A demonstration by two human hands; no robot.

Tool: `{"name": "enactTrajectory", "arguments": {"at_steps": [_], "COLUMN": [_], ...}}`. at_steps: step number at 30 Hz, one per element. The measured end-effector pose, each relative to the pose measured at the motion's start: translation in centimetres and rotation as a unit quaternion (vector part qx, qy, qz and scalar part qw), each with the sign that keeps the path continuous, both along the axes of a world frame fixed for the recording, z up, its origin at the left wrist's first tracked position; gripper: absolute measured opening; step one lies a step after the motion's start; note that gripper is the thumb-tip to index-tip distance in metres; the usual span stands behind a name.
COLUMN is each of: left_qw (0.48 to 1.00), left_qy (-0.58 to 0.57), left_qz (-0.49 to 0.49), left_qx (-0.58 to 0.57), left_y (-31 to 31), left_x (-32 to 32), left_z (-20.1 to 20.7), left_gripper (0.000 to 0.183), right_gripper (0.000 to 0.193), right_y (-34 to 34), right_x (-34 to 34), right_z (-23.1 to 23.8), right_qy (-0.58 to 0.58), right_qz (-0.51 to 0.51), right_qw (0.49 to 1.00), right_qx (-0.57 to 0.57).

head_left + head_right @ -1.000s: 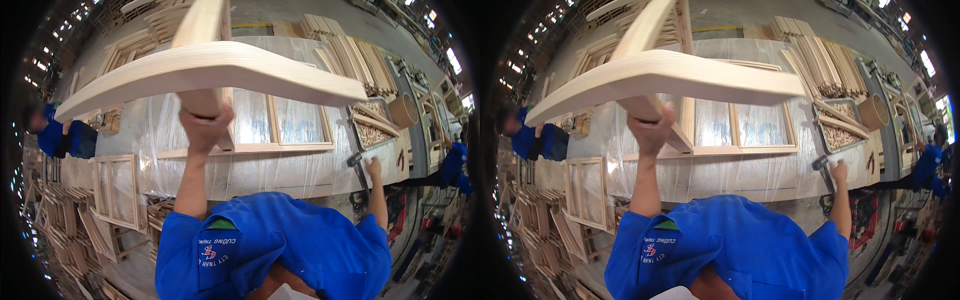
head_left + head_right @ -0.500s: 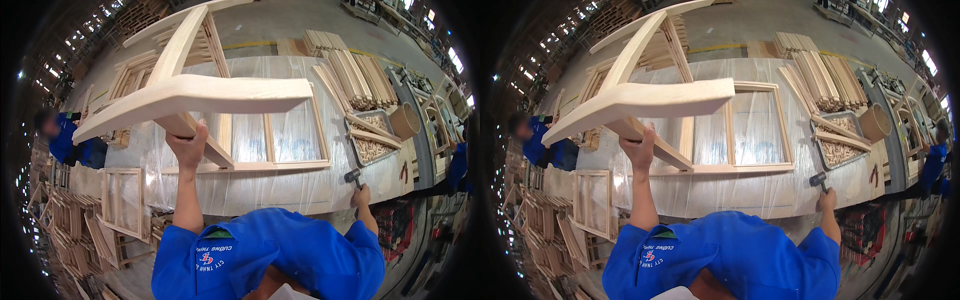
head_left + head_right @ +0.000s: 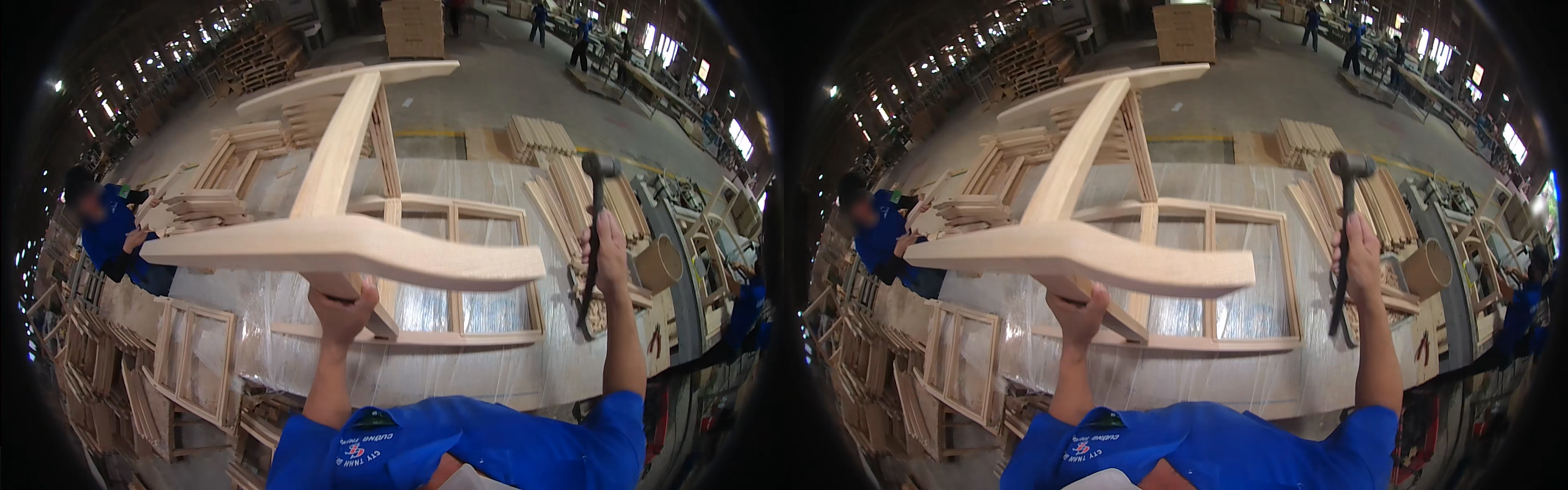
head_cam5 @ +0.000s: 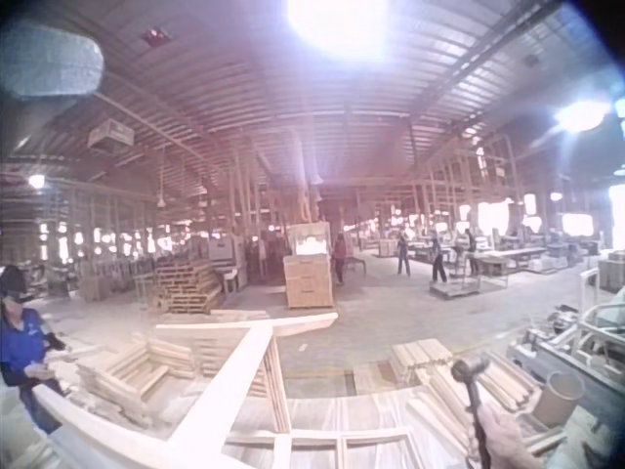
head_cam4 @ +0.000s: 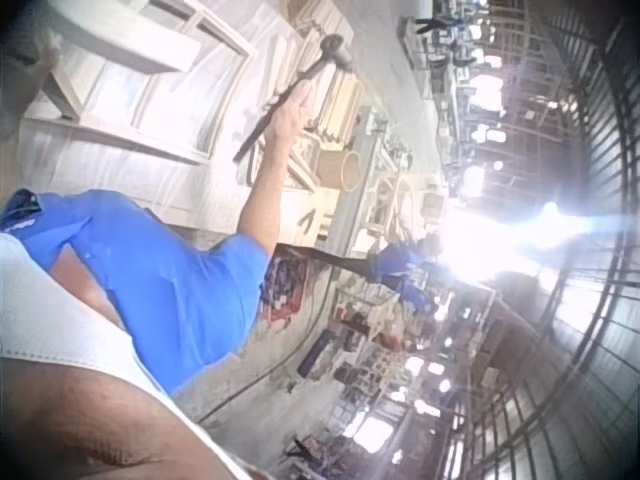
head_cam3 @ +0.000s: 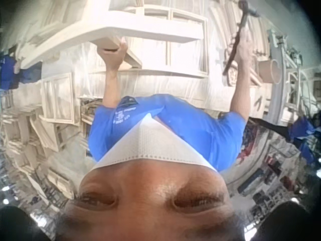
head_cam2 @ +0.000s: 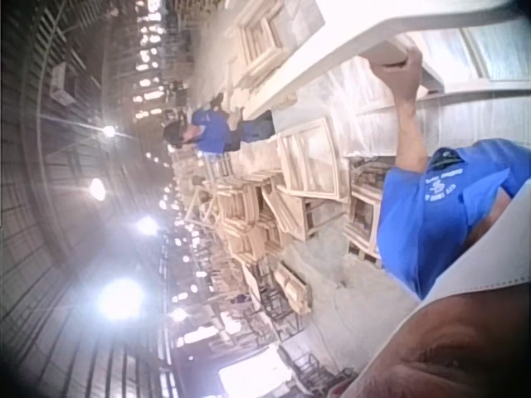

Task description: The person assembles a wooden chair frame by inserting wooden dowels into pre-drilled holes and tapping them with a rubber mallet. They repeatedly pick up frame parts, align joints, and secure them with dowels, then place the assembled frame aside.

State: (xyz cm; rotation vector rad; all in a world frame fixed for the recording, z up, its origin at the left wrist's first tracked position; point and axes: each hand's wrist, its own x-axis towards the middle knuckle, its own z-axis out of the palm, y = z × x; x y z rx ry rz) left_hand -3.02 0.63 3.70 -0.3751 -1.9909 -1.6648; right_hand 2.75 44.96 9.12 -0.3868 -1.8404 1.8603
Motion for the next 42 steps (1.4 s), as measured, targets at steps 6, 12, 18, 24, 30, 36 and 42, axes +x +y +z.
{"name": "enactTrajectory", "arguments": {"at_steps": [6,12,18,24,30,36,42], "left_qw": [0.995,0.993,0.999,0.997,0.998,0.999,0.996], "left_qy": [-0.047,-0.059,-0.016,-0.065,-0.044,-0.005,-0.054], "left_qz": [-0.032,-0.013,-0.011,-0.014,-0.015,-0.024,-0.068], "left_qx": [0.077,0.099,0.047,0.050,0.037,0.022,-0.012], "left_y": [-0.1,-1.1,-1.1,0.3,0.5,0.2,-1.7], "left_x": [0.2,0.8,0.6,0.3,-0.7,0.4,1.2], "left_z": [-0.3,-1.0,-1.3,0.5,1.6,-0.1,-1.5], "left_gripper": [0.047,0.057,0.049,0.037,0.035,0.041,0.044], "right_gripper": [0.034,0.034,0.026,0.034,0.039,0.047,0.052], "right_y": [-4.5,-9.4,-14.6,-16.3,-15.5,-16.6,-15.8], "right_x": [-10.5,-18.0,-26.0,-38.7,-36.3,-37.7,-33.9], "right_z": [7.6,21.2,35.9,17.9,24.6,22.6,14.1], "right_qy": [-0.057,0.159,0.449,0.130,0.039,0.109,-0.120], "right_qz": [0.147,0.171,0.051,-0.012,0.314,0.093,0.266], "right_qw": [0.983,0.940,0.890,0.835,0.897,0.953,0.905], "right_qx": [0.091,0.249,0.058,0.535,0.310,0.269,0.309]}}
